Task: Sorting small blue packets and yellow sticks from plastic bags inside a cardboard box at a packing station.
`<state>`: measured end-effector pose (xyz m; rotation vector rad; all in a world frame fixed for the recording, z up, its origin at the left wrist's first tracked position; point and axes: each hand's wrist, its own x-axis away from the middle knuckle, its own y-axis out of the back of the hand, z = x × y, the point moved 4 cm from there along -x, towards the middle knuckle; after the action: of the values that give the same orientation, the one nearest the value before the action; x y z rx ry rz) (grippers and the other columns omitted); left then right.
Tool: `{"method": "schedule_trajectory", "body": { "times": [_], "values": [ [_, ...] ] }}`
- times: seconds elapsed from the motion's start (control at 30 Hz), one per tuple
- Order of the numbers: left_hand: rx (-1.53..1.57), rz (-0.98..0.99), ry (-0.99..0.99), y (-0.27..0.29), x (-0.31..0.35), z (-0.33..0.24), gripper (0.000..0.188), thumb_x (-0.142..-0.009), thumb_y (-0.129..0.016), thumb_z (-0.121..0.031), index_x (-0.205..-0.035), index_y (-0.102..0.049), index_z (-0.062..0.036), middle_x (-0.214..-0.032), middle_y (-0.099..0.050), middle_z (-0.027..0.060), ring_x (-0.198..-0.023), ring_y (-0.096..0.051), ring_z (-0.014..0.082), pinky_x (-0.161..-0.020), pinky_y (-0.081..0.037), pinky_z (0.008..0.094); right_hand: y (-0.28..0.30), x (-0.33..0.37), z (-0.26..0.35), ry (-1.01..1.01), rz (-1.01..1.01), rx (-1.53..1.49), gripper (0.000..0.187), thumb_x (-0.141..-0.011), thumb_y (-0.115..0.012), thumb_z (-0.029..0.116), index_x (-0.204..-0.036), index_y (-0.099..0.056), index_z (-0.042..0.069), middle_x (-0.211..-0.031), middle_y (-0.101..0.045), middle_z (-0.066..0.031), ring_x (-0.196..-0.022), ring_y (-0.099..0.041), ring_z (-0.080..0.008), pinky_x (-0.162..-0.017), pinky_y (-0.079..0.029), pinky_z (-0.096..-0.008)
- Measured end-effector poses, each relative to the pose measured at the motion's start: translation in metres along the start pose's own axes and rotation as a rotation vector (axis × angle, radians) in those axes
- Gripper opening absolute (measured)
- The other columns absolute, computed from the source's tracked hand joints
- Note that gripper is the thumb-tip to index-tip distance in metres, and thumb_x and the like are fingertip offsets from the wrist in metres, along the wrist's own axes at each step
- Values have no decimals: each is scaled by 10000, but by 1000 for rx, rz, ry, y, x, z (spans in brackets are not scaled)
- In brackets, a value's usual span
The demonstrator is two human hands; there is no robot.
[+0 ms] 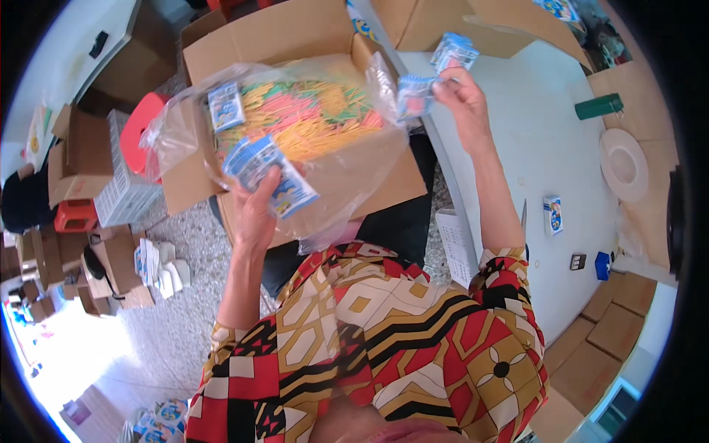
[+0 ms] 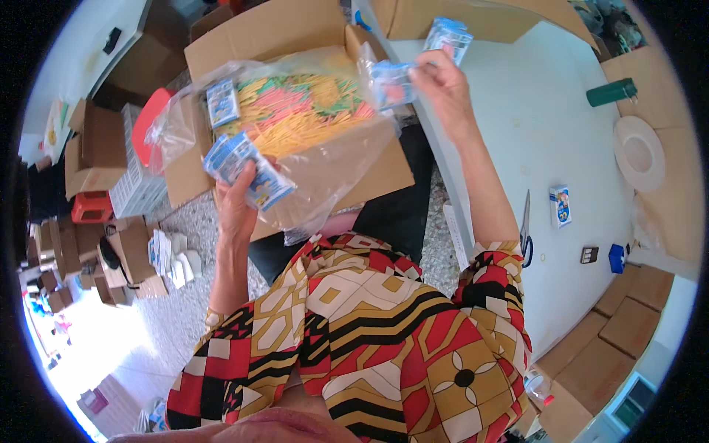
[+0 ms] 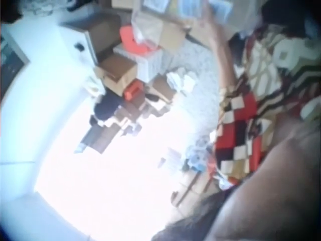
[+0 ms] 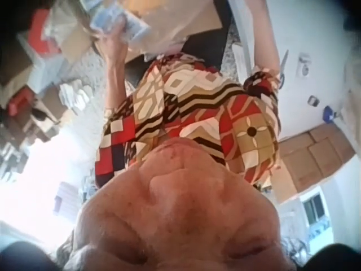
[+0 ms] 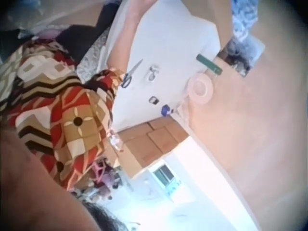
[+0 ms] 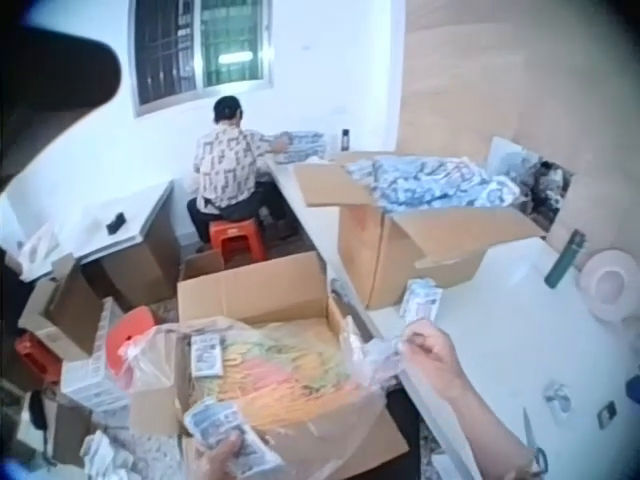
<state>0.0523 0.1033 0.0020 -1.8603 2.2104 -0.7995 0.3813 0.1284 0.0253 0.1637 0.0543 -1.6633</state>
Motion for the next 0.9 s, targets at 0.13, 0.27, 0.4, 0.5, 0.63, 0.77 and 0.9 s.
{"method": "schedule_trajectory", "body": {
  "times": [0.13,0.27,0.4,0.5,0.63,0.77,0.9],
  "values": [
    [-28,19,35,-13,-1,1,213,-839,-561,-81,-1041,-518,-30,-871,-641,130,-793,-640,219,-724,-528,346,94,-11,-16,110,-306,12,114,-842,-556,24,-945,-523,58,-839,-579,6,-782,-508,-53,-703,-405,-206],
    [-5,1,63,-34,5,1,210,-837,-571,-77,-1041,-534,-44,-872,-639,109,-798,-641,216,-730,-529,344,141,-25,-48,103,-414,-42,96,-848,-576,82,-939,-547,89,-818,-573,22,-744,-494,-54,-671,-380,-195],
    [-31,4,77,-52,5,4,216,-832,-582,-76,-1040,-538,-43,-882,-638,107,-803,-640,214,-721,-530,338,170,-43,-63,138,-417,-75,116,-839,-590,90,-948,-552,103,-819,-568,26,-750,-493,-63,-688,-393,-210],
    [-43,-13,68,-61,4,6,211,-833,-580,-72,-1037,-538,-42,-874,-639,106,-795,-640,211,-708,-530,334,186,-48,-68,141,-466,-23,137,-833,-596,91,-962,-549,92,-855,-572,14,-749,-498,-78,-680,-420,-245],
    [-118,-27,33,-65,7,-8,232,-833,-572,-77,-1057,-519,-48,-886,-627,105,-797,-628,205,-728,-514,329,171,-34,-32,220,-683,427,176,-817,-604,82,-981,-541,74,-896,-570,-7,-746,-500,-86,-664,-439,-277],
    [-202,-48,12,-73,11,-13,221,-809,-593,-51,-1026,-549,-54,-861,-631,57,-786,-634,189,-711,-521,318,108,1,16,268,-607,578,183,-818,-584,83,-989,-528,54,-898,-561,-30,-709,-506,-96,-662,-440,-269],
    [-227,3,-31,-76,27,-34,178,-803,-612,-67,-979,-589,-53,-865,-637,21,-770,-616,127,-700,-502,275,-31,38,78,49,46,322,181,-845,-574,164,-970,-515,46,-818,-561,-24,-798,-547,-104,-718,-442,-248]
  ]
}}
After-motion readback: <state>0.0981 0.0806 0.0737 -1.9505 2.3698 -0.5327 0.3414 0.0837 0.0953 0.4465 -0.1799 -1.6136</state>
